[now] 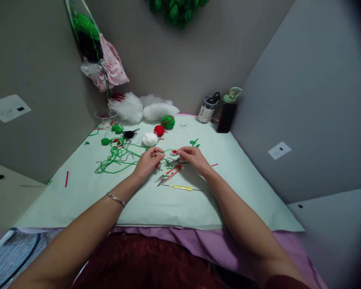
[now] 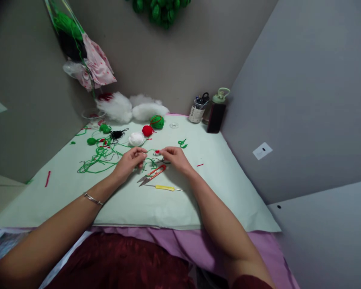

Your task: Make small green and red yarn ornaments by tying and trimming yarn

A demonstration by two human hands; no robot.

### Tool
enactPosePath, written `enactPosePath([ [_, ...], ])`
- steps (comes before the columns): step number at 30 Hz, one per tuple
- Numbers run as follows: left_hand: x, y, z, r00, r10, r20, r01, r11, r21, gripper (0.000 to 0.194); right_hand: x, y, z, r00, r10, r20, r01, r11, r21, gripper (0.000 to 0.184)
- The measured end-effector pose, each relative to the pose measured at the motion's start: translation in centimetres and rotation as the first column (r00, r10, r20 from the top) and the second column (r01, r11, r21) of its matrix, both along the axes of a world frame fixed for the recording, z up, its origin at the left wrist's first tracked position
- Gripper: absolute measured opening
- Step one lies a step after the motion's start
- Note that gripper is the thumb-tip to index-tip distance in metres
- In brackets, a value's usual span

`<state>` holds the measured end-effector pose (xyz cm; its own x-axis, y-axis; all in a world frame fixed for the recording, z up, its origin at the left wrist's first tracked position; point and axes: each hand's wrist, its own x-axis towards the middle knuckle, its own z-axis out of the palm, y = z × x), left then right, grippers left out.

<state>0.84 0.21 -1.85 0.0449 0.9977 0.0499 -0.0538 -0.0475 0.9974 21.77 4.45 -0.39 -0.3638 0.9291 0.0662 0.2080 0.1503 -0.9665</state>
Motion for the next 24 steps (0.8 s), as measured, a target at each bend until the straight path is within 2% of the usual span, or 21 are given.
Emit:
enactPosePath([
  [3,-0.5,0.5,0.0,0.99,0.133,0.054,-0.136,0.99,0.046,0.028,0.1,0.8,-0.2,0.986,-0.111,-0.123,0.11,0.994,-0.021,0.038],
  [6,-0.8,0.9,-0.2,0.97,0.218,0.108,-0.225,0.973,0.054,0.03,0.4,1.5,-0.6,0.98,-0.179,-0.082,0.18,0.984,0.002,0.039],
  [9,-0.9,1.1,-0.3,0.955,0.264,0.136,-0.274,0.96,0.057,0.03,1.1,2.1,-0.8,0.959,-0.268,-0.096,0.276,0.958,0.076,0.031],
  [12,-0.9,1.0,-0.2,0.954,0.269,0.135,-0.279,0.958,0.065,0.027,1.7,2.1,-0.2,0.93,-0.301,-0.21,0.329,0.938,0.113,0.027],
  [14,-0.6,0.7,0.0,0.971,0.209,0.112,-0.22,0.972,0.087,0.029,1.8,1.6,0.6,0.923,-0.247,-0.294,0.282,0.956,0.083,0.035],
  [17,0.3,-0.1,0.4,0.998,-0.004,0.066,-0.004,0.992,0.127,0.053,1.2,0.1,1.8,0.918,-0.064,-0.391,0.057,0.998,-0.028,0.054],
  [19,1.0,-0.7,0.5,0.981,-0.176,0.084,0.165,0.978,0.126,0.074,0.4,-1.0,2.2,0.907,0.098,-0.41,-0.147,0.985,-0.09,0.047],
  [21,1.6,-1.2,0.6,0.934,-0.334,0.126,0.322,0.941,0.104,0.084,-0.2,-1.8,2.4,0.884,0.224,-0.41,-0.299,0.946,-0.128,0.037],
  [22,1.7,-1.3,0.6,0.905,-0.405,0.127,0.397,0.914,0.083,0.08,-0.4,-2.0,2.5,0.875,0.25,-0.414,-0.33,0.934,-0.135,0.034],
  [24,1.7,-1.4,0.7,0.872,-0.484,0.075,0.484,0.875,0.015,0.053,-0.2,-1.7,2.6,0.872,0.203,-0.445,-0.286,0.95,-0.126,0.03],
])
